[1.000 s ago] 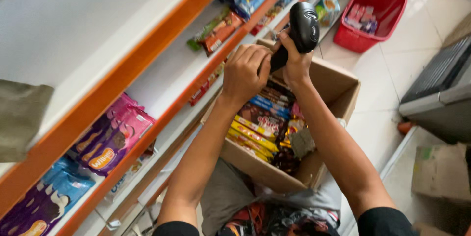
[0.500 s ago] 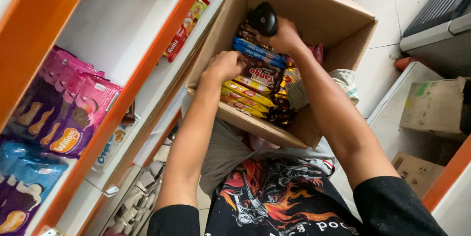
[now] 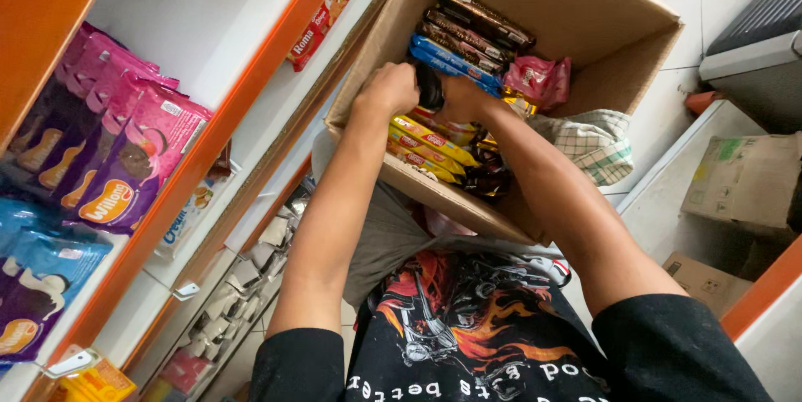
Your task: The person takes snacks from a cardboard box, scans them with a handheld scanner, and places them onto a retail shelf.
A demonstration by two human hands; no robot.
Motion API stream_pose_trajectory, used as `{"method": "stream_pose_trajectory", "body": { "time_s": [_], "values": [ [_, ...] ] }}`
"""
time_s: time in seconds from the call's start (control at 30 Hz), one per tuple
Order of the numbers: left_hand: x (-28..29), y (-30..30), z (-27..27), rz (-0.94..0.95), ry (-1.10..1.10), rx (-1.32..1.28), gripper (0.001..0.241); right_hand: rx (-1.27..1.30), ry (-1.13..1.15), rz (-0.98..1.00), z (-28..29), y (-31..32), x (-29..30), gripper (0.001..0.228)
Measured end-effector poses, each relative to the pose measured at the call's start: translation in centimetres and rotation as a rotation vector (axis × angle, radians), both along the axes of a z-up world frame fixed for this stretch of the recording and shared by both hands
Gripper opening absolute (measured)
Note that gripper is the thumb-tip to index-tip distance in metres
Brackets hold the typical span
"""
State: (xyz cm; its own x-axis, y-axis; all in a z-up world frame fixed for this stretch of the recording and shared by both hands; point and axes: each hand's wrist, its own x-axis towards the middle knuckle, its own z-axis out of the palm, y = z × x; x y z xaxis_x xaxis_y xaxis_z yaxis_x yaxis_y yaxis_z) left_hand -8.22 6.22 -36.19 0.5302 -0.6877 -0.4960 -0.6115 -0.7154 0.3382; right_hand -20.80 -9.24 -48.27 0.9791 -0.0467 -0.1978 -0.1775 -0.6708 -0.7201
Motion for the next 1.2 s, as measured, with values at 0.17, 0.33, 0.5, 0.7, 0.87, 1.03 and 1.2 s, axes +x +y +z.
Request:
{"method": "stream_pose_trajectory", "body": {
  "time_s": [0.17, 0.33, 0.5, 0.7, 0.87, 1.03, 1.2],
  "values": [
    [0.2, -0.5, -1.3, 0.061, -0.045, -0.586, 0.039, -0.020, 0.120, 0.018, 2.7, -1.3, 1.1, 0.065],
    [0.2, -0.9, 0.2, 0.047, -0.024, -0.944, 0.034, -0.036, 0.266, -0.137, 12.4, -6.3, 0.9, 0.053],
    [-1.7, -1.0, 3.9, 0.058, -0.142, -1.169, 0.041, 0.348, -0.023, -0.286, 18.7, -9.0, -2.5, 0.042],
    [-3.5, -1.4, 6.3, 0.376, -0.029, -1.273, 0.072, 0.617, -0.278, -0.463, 20.4, -8.8, -3.8, 0.044],
    [-3.2, -1.4, 6.3, 0.461, 0.229, -1.342, 0.096, 0.720, -0.441, -0.491, 21.1, -7.4, -3.1, 0.048],
    [-2.5, -0.6, 5.9, 0.353, 1.009, -1.330, 0.094, 0.784, -0.418, -0.342, 22.6, -4.3, -2.3, 0.031],
    [-1.7, -0.9, 3.1, 0.372, 1.144, -1.267, 0.056, 0.699, -0.362, -0.303, 23.3, -2.4, -1.8, 0.028]
  ]
}}
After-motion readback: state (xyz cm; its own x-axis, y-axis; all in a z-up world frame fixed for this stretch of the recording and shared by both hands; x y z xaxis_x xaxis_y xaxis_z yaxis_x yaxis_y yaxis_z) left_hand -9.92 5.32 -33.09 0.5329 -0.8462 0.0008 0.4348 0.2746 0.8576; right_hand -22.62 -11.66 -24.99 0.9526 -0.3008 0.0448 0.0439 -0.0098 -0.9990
